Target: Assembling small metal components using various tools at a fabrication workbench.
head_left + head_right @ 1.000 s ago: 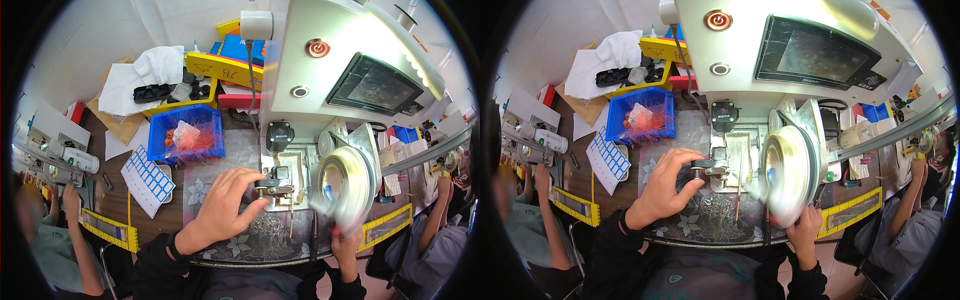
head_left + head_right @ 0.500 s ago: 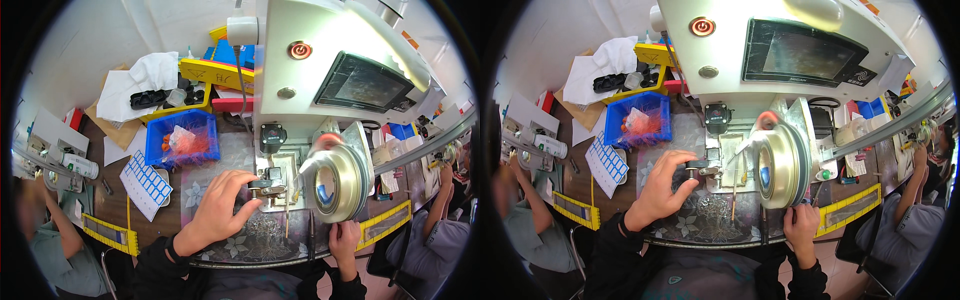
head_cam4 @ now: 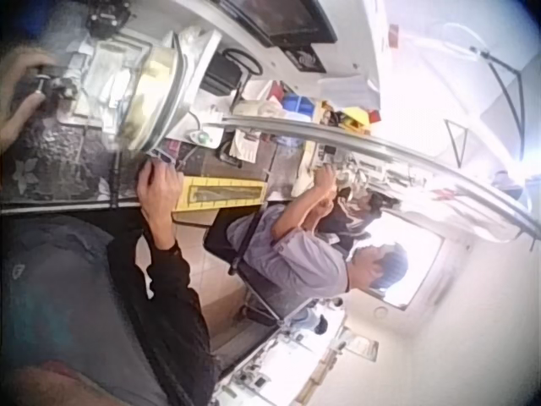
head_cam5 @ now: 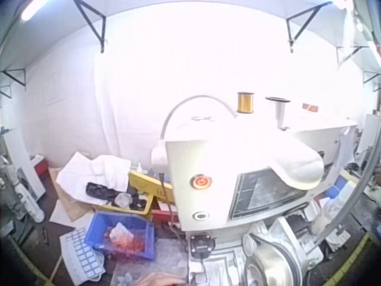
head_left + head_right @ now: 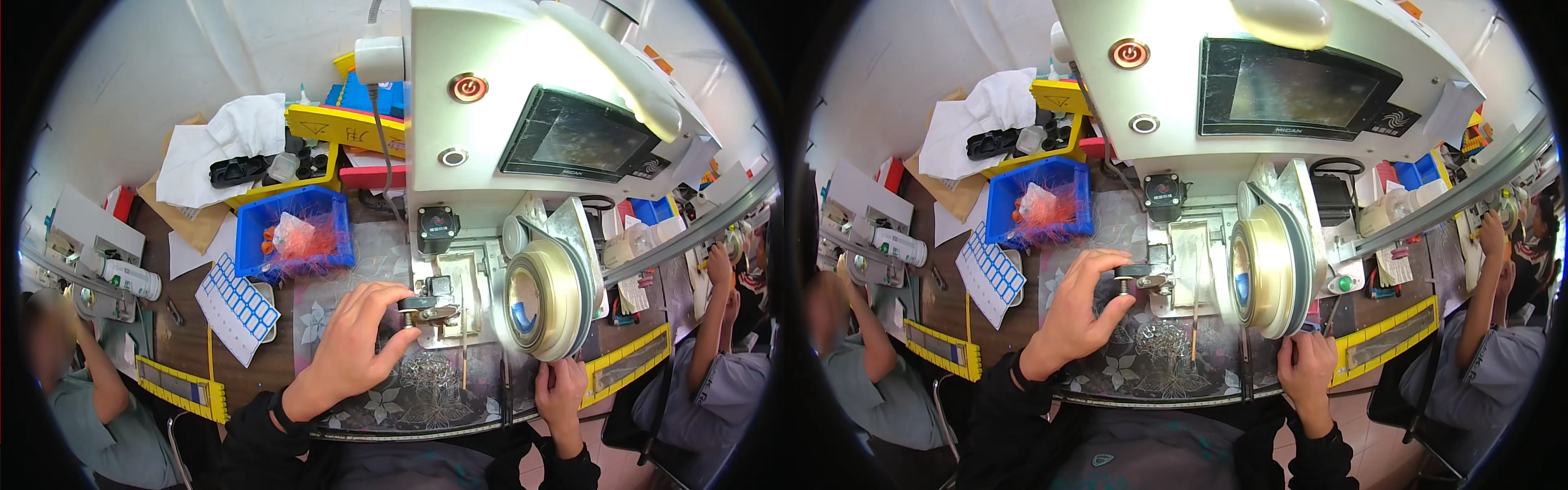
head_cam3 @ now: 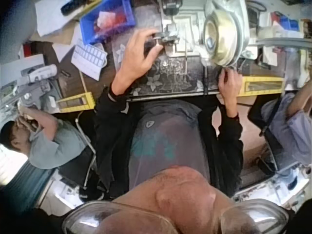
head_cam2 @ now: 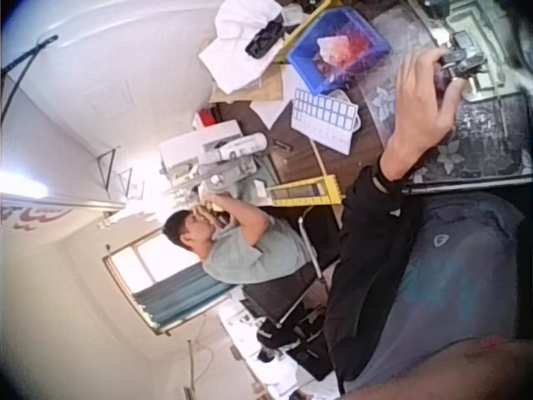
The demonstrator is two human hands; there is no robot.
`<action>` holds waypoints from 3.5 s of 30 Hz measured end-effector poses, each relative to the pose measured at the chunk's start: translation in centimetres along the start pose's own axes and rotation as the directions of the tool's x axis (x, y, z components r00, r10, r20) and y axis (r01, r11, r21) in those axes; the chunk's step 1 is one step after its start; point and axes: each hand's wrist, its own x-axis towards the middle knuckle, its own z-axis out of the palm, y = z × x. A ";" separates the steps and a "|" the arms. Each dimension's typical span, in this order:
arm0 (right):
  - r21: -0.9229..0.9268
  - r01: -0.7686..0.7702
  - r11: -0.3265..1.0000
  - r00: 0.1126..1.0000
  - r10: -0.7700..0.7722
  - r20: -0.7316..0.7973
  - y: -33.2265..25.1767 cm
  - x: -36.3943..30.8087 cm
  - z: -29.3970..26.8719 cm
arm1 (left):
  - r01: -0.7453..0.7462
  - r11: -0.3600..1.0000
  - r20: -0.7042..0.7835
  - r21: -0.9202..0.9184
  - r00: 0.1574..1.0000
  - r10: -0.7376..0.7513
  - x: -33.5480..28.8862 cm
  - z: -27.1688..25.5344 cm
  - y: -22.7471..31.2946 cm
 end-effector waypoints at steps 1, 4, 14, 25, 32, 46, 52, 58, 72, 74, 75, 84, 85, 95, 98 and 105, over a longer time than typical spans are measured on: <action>0.001 0.001 1.000 1.000 -0.001 0.001 0.0 0.0 0.0 | -0.002 1.000 0.000 0.000 1.000 0.002 0.0 0.0 0.0; 0.007 0.006 1.000 1.000 -0.006 -0.005 0.1 0.0 0.0 | -0.009 1.000 -0.007 -0.002 1.000 0.009 0.0 0.1 0.0; -0.001 0.049 0.999 0.999 -0.049 -0.005 0.2 0.0 -0.2 | 0.005 1.000 -0.004 -0.002 1.000 -0.005 0.0 0.1 0.1; -0.019 0.018 1.000 1.000 -0.018 -0.010 0.0 0.0 -0.1 | 0.007 1.000 0.002 0.005 1.000 -0.007 -0.1 0.1 0.1; -0.006 0.021 1.000 1.000 -0.021 -0.013 -0.1 0.0 -0.2 | 0.019 1.000 0.002 -0.003 1.000 -0.019 -0.3 0.1 0.0; -0.026 0.017 1.000 1.000 -0.017 0.012 0.2 -0.2 -0.2 | 0.029 1.000 0.009 -0.003 1.000 -0.029 -0.2 0.0 0.1; -0.005 0.010 1.000 1.000 -0.010 -0.011 0.0 -0.1 -0.1 | -0.001 1.000 -0.034 -0.002 0.999 0.001 -0.2 0.3 0.0; -0.015 0.027 1.000 0.999 -0.027 -0.026 0.1 -0.2 0.0 | 0.007 1.000 -0.027 0.001 1.000 -0.007 -0.3 0.2 0.0; -0.031 0.030 0.999 1.000 -0.030 0.005 -0.1 0.0 -0.2 | 0.007 1.000 -0.006 0.007 1.000 -0.007 -0.2 0.0 0.1; -0.038 0.037 0.999 0.999 -0.037 -0.009 0.0 -0.1 -0.1 | 0.003 1.000 -0.009 0.004 1.000 -0.003 -0.2 0.1 0.1; -0.038 0.036 0.999 0.999 -0.037 -0.009 0.0 -0.1 -0.1 | -0.002 1.000 -0.011 0.001 1.000 0.002 -0.2 0.2 0.1; 0.013 0.017 1.000 0.998 -0.016 -0.059 -0.1 -0.4 -0.1 | 0.000 1.000 -0.011 -0.005 1.000 0.000 -0.1 0.0 0.1; -0.047 0.015 0.999 0.999 -0.017 -0.049 -0.8 0.3 -0.5 | 0.001 1.000 -0.011 -0.004 1.000 -0.001 -0.1 0.0 0.1; -0.097 -0.018 0.995 0.997 0.026 0.077 -0.5 0.2 -0.6 | -0.024 0.998 -0.014 0.051 1.000 0.025 0.0 -0.3 0.4; -0.058 -0.036 0.998 0.997 0.040 0.069 -0.8 0.3 -0.7 | -0.043 0.996 -0.023 0.078 0.999 0.045 0.0 -0.4 0.6; 0.033 0.093 0.995 0.996 -0.092 -0.017 0.0 -0.3 -0.1 | -0.098 0.989 -0.050 0.110 0.993 0.104 0.3 -0.8 1.4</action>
